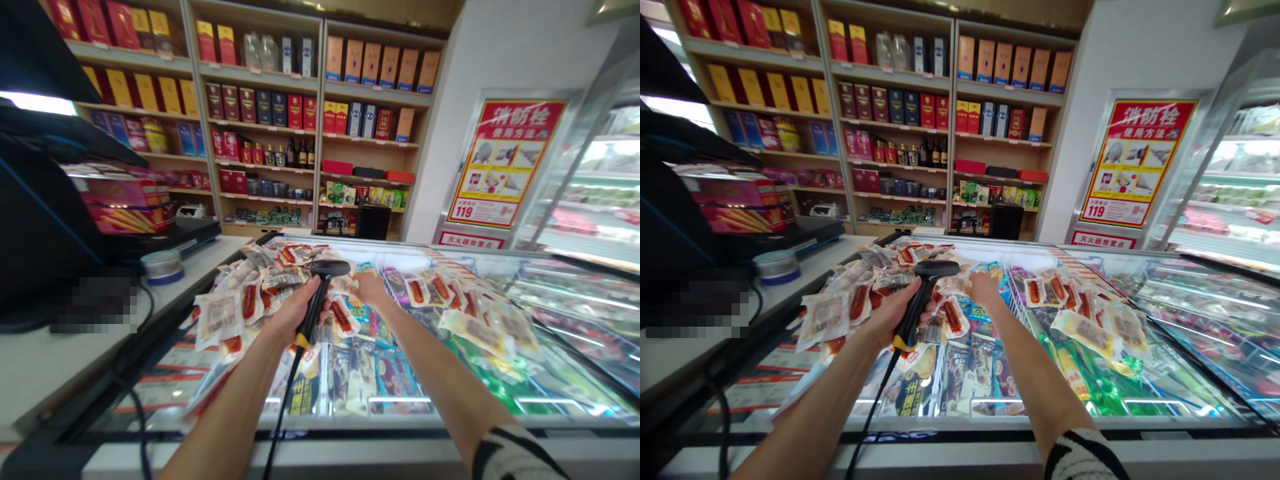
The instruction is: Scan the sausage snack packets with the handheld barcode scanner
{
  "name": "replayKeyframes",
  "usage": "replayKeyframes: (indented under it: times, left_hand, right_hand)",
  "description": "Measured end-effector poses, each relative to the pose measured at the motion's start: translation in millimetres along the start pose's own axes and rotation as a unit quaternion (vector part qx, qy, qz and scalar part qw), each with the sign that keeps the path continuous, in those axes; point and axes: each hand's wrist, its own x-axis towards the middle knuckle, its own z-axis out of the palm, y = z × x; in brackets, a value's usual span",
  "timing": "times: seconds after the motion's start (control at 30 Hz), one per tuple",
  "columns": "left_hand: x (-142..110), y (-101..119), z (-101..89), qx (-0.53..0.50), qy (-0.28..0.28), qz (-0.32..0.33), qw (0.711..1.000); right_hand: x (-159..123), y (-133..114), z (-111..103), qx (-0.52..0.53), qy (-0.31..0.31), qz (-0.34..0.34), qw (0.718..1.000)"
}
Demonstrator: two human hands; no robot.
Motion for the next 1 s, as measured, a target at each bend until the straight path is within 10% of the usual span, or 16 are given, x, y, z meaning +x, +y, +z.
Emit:
replayKeyframes:
  times: [0.33,0.67,1.0]
  left_hand:
    - [3.4,-9.9,-5.3,0.006,-0.017,0.010,1.000]
    - [1.6,-12.5,-1.6,0.006,-0.036,0.020,0.999]
    - [-1.0,-14.5,1.9,-0.015,-0.064,-0.006,0.998]
  right_hand:
    - [1.2,12.1,25.4,0.114,0.016,0.030,0.993]
    - [-41.3,46.0,21.5,0.324,0.223,0.178,0.902]
    - [-45.9,37.0,20.6,0.340,0.308,0.139,0.878]
